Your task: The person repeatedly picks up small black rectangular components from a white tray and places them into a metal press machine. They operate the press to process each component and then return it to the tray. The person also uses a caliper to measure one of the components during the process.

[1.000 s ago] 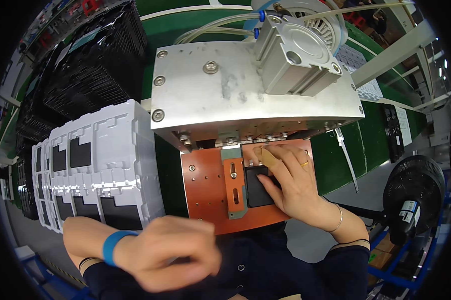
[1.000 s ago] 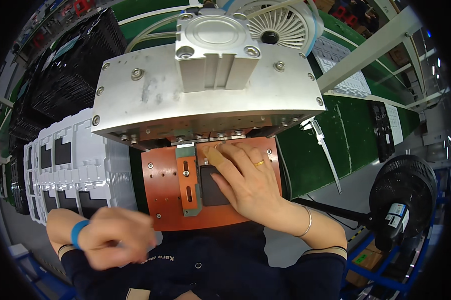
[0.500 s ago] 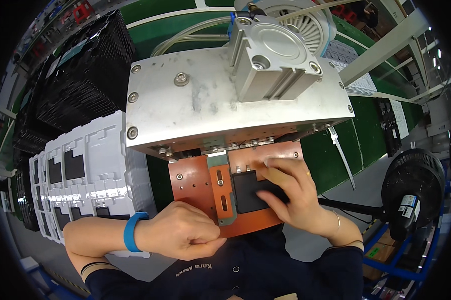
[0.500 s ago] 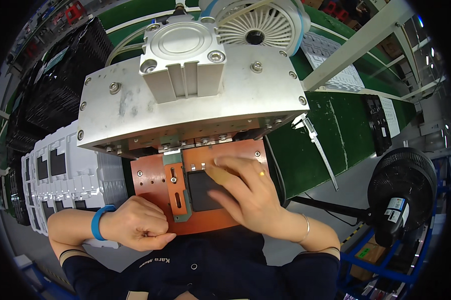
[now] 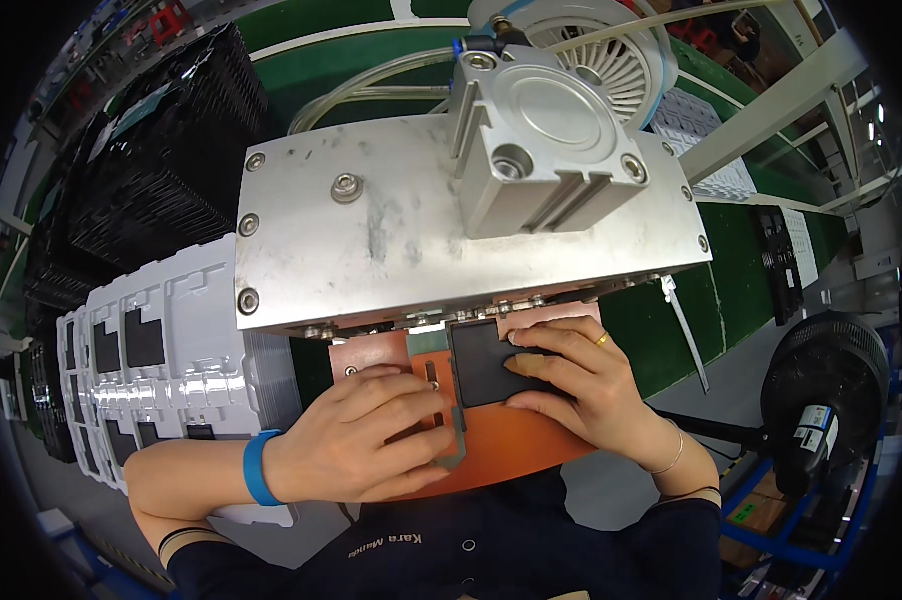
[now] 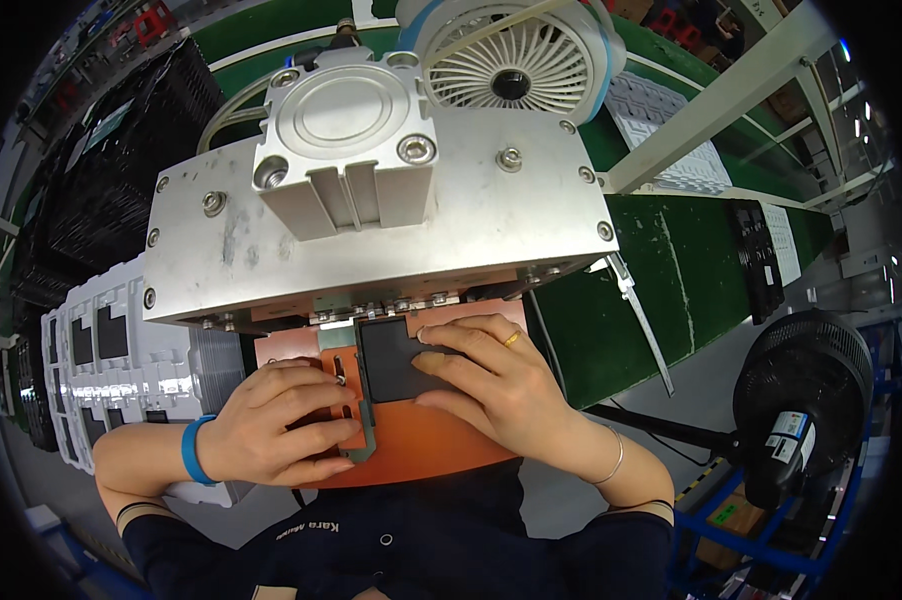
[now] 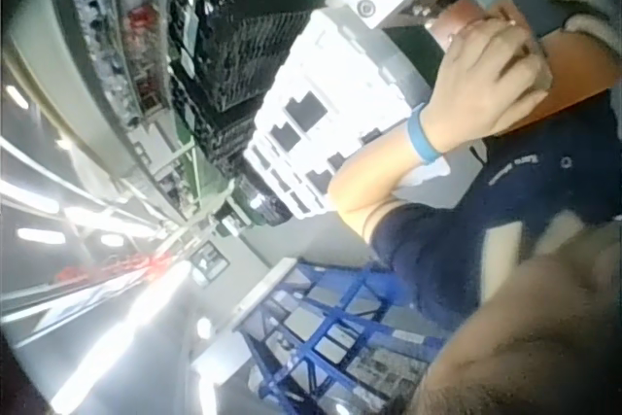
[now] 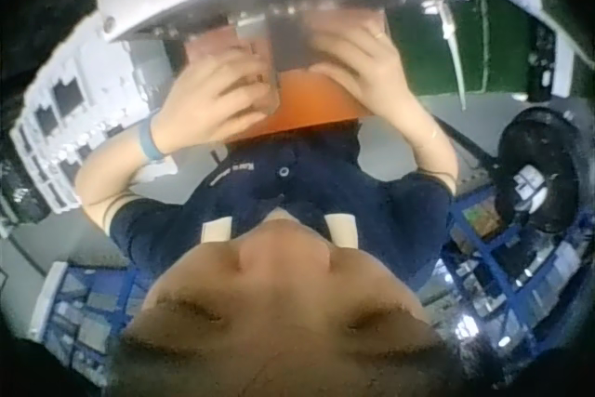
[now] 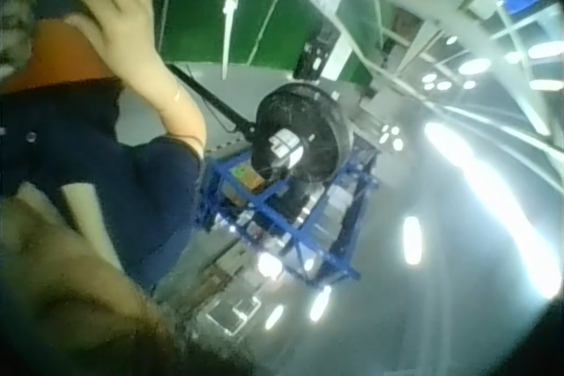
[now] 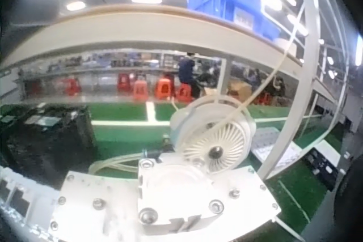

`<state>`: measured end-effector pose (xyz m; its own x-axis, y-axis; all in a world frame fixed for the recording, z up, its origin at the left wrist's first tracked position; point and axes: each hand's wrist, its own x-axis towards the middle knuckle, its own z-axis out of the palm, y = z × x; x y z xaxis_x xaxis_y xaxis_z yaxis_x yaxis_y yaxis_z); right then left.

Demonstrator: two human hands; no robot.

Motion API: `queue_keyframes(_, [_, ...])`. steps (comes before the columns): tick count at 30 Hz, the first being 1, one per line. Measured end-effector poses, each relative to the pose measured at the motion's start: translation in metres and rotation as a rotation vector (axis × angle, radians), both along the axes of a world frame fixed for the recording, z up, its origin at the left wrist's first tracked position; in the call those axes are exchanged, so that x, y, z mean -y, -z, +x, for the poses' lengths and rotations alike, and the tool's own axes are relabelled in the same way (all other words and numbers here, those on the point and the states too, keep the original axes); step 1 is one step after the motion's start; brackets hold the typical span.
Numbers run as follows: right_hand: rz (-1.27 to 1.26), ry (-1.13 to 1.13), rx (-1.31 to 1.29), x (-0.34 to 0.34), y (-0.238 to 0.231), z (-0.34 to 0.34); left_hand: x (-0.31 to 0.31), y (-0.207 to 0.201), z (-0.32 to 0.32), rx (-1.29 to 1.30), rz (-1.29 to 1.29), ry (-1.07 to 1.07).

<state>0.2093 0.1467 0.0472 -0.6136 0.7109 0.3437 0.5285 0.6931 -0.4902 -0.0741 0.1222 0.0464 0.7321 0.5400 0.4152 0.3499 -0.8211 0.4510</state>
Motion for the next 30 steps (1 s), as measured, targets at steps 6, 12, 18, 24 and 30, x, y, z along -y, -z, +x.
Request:
queue_keyframes(6, [0.001,-0.007,0.003,-0.004,-0.001,-0.002,-0.001,0.012,-0.002,0.004,-0.023,-0.021])
queue_keyframes(12, [-0.045,0.000,0.009,-0.005,-0.003,-0.002,-0.001,0.014,-0.001,0.011,-0.044,-0.039])
queue_keyframes(18, [-0.032,-0.007,0.012,-0.005,0.000,0.002,-0.001,0.016,-0.002,0.015,0.009,-0.041])
queue_keyframes(24, [-0.035,0.007,0.014,-0.003,0.005,0.004,0.000,0.018,-0.002,0.010,-0.018,-0.033])
queue_keyframes(30, [-0.047,0.008,-0.015,-0.006,0.004,0.002,0.000,0.020,-0.003,0.004,-0.007,-0.042])
